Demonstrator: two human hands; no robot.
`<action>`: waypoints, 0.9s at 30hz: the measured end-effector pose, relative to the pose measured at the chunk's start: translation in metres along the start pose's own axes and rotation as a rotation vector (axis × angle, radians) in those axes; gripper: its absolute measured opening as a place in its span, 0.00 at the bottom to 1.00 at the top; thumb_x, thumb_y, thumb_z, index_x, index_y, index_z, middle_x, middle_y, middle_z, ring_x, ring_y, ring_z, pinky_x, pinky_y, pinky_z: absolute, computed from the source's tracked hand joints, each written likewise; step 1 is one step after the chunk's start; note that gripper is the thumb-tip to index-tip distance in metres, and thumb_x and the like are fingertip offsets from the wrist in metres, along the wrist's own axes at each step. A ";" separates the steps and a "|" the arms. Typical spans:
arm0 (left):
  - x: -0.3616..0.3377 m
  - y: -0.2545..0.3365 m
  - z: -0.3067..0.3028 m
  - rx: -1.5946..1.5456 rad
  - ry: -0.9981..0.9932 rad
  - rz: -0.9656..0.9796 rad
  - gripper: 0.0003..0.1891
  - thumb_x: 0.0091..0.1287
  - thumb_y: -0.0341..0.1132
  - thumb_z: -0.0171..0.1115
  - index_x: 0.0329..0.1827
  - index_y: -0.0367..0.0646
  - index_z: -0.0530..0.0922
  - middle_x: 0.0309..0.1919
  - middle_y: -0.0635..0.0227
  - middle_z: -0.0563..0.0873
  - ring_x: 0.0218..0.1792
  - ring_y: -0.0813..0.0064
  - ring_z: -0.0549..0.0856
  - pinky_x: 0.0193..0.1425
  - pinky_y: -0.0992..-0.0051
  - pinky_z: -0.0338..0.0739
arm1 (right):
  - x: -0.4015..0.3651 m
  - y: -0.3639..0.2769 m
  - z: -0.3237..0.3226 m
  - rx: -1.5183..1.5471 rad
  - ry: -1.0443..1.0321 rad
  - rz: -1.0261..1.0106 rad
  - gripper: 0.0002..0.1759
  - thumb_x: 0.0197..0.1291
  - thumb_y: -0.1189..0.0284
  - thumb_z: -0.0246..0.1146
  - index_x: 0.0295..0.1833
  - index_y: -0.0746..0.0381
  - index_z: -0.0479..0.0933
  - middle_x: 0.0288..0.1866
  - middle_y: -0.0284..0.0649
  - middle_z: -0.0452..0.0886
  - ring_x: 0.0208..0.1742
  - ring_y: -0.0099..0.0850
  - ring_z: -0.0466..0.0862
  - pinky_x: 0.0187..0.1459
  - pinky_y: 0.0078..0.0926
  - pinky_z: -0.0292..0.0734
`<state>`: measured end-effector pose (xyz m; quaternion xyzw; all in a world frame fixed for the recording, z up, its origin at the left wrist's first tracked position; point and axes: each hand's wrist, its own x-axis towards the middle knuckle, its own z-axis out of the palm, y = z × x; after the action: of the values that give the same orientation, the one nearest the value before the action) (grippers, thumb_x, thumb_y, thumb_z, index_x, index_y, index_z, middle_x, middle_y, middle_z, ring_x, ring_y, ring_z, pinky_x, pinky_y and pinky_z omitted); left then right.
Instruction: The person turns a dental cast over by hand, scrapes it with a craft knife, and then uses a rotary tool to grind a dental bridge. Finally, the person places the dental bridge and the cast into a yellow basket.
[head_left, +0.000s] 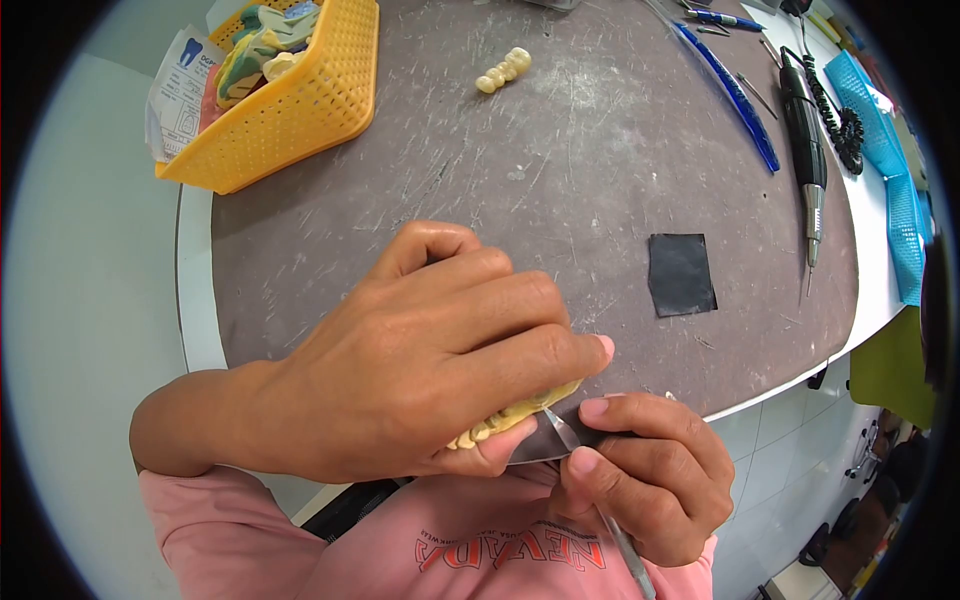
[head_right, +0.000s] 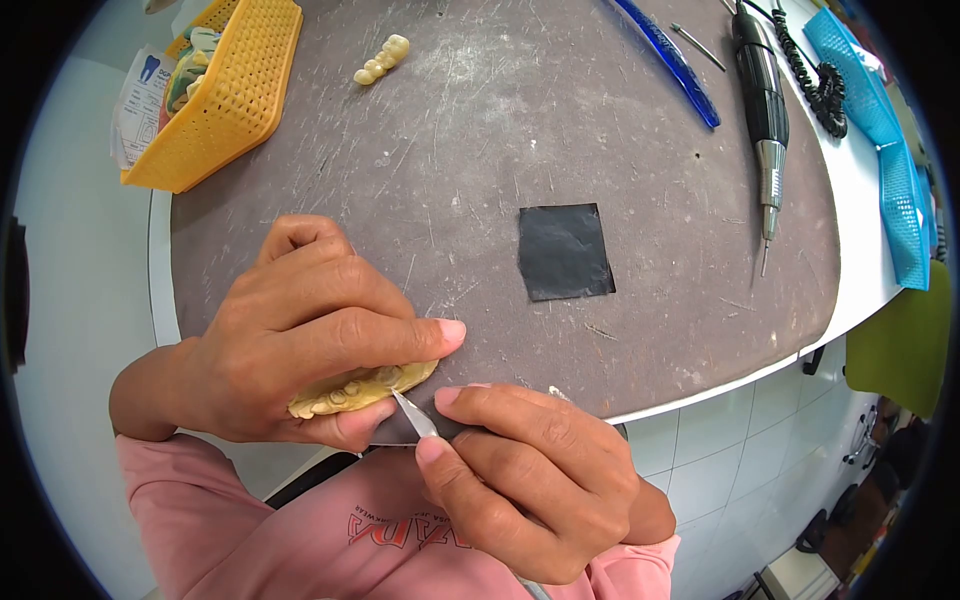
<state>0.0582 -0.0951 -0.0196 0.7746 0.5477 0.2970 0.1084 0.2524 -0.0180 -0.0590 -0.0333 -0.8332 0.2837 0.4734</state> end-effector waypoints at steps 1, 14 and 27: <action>0.000 0.000 0.000 0.001 0.001 0.000 0.18 0.56 0.39 0.67 0.49 0.43 0.84 0.30 0.75 0.82 0.28 0.78 0.78 0.40 0.72 0.62 | 0.000 0.000 0.000 0.000 0.000 -0.001 0.07 0.45 0.82 0.70 0.32 0.68 0.81 0.22 0.38 0.78 0.34 0.36 0.87 0.24 0.24 0.83; 0.001 0.001 -0.001 0.001 -0.005 -0.009 0.18 0.57 0.41 0.67 0.49 0.43 0.84 0.30 0.75 0.82 0.28 0.78 0.77 0.40 0.72 0.62 | 0.000 0.002 0.001 0.000 -0.004 -0.035 0.07 0.45 0.82 0.69 0.32 0.68 0.81 0.22 0.38 0.79 0.33 0.36 0.86 0.23 0.24 0.83; 0.001 0.001 0.001 -0.016 0.015 -0.015 0.20 0.50 0.35 0.68 0.48 0.43 0.84 0.29 0.75 0.82 0.27 0.78 0.77 0.40 0.73 0.62 | 0.001 0.003 0.001 -0.004 -0.005 -0.041 0.07 0.46 0.81 0.70 0.32 0.68 0.80 0.21 0.38 0.78 0.33 0.36 0.87 0.22 0.24 0.82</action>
<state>0.0600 -0.0943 -0.0191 0.7673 0.5520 0.3063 0.1128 0.2510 -0.0158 -0.0601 -0.0163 -0.8356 0.2723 0.4769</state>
